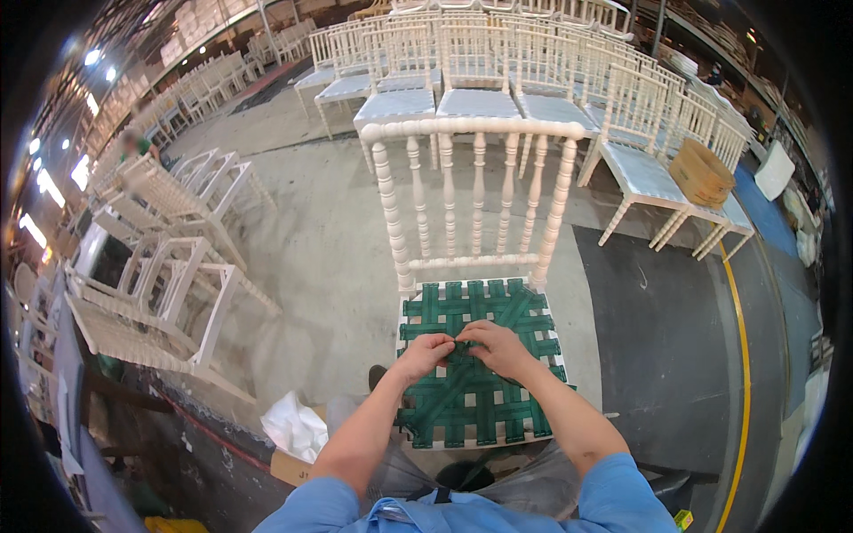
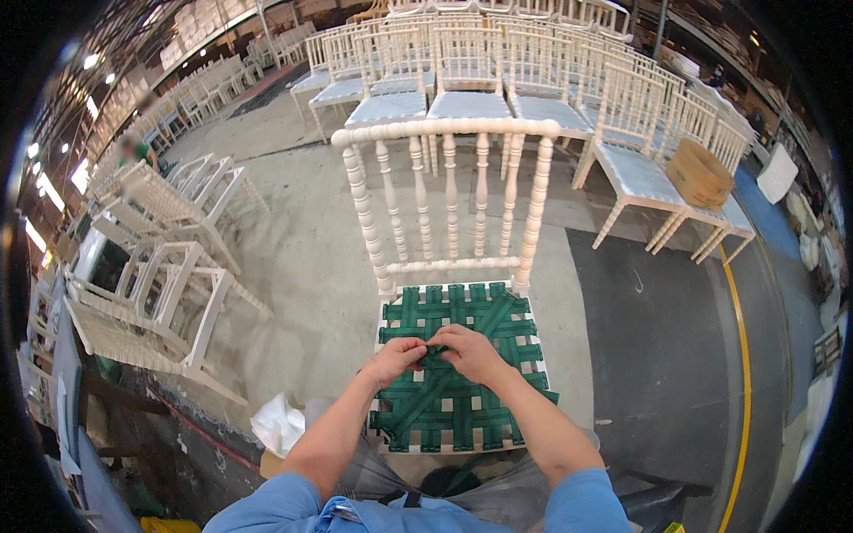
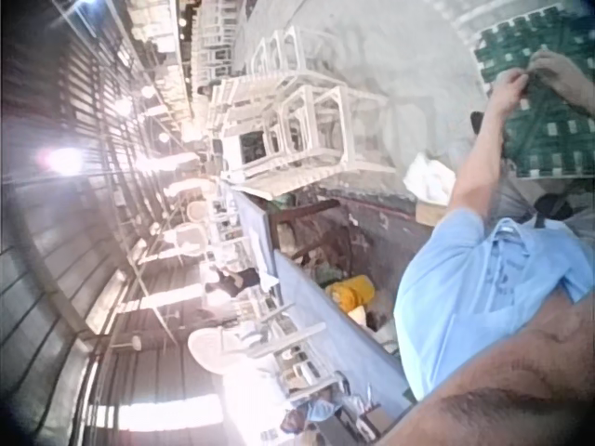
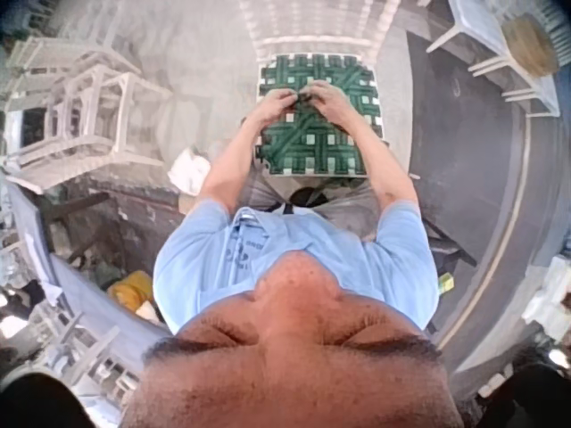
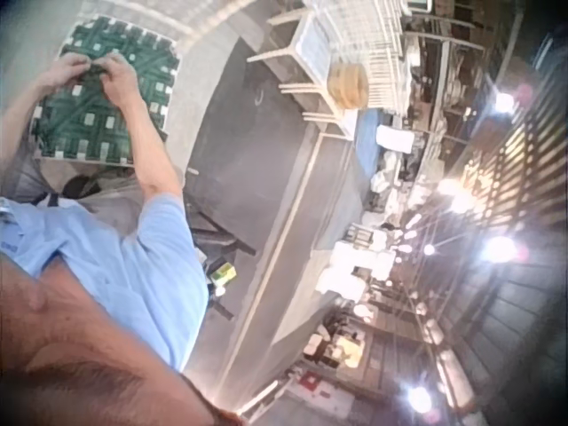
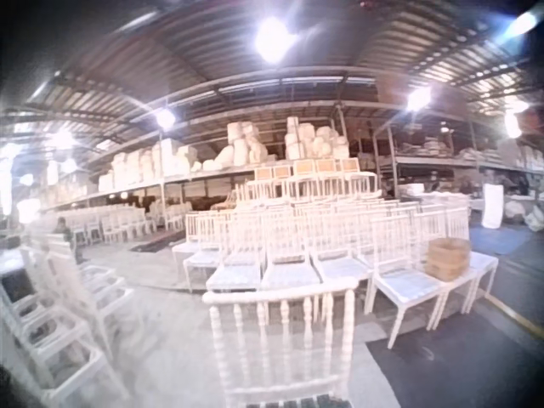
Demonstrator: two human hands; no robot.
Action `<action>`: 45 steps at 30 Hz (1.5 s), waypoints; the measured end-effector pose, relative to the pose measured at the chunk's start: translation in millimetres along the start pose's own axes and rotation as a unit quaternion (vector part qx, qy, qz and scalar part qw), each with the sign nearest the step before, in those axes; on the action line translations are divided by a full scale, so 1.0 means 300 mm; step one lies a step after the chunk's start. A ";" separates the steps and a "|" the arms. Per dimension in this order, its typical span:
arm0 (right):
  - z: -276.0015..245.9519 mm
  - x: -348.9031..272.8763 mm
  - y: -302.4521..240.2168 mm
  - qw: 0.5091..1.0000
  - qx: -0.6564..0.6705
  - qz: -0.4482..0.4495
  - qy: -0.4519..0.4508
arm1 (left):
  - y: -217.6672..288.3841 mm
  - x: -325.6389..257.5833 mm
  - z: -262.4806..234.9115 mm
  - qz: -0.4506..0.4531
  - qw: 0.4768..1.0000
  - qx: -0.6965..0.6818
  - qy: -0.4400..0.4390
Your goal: The person weaves green straps into a white wooden chair seat frame, then covers the woven base with a light blue fabric. They use a staple gun to secure the straps and fabric to the chair frame.
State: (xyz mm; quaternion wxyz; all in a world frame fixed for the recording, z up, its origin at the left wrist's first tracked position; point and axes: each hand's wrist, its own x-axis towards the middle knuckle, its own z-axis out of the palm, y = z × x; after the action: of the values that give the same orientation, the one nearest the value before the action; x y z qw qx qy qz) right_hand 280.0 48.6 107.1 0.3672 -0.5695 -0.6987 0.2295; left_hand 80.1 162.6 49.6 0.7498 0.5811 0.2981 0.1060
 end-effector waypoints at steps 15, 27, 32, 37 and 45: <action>0.074 0.241 -0.027 0.989 0.105 0.096 -0.027 | -0.043 -0.068 0.004 0.081 0.949 -0.199 0.231; 0.078 0.293 0.036 0.998 0.002 -0.008 -0.068 | -0.025 -0.038 0.012 0.201 0.916 0.042 0.345; 0.151 0.408 0.101 0.986 0.050 0.119 -0.107 | -0.101 0.026 -0.076 0.131 0.906 0.130 0.382; 0.274 0.536 0.308 0.986 -0.065 0.144 -0.058 | -0.117 0.139 -0.148 0.130 0.805 0.323 0.480; 0.395 0.632 0.447 0.981 -0.104 0.161 -0.032 | -0.206 0.187 -0.182 0.124 0.755 0.475 0.435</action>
State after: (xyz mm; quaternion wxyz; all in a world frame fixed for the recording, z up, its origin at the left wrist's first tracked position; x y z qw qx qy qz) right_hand 256.9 276.0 -18.1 0.2417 -0.7022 -0.6290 0.2300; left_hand 82.3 216.4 -34.4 0.1469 0.7857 0.5294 0.2844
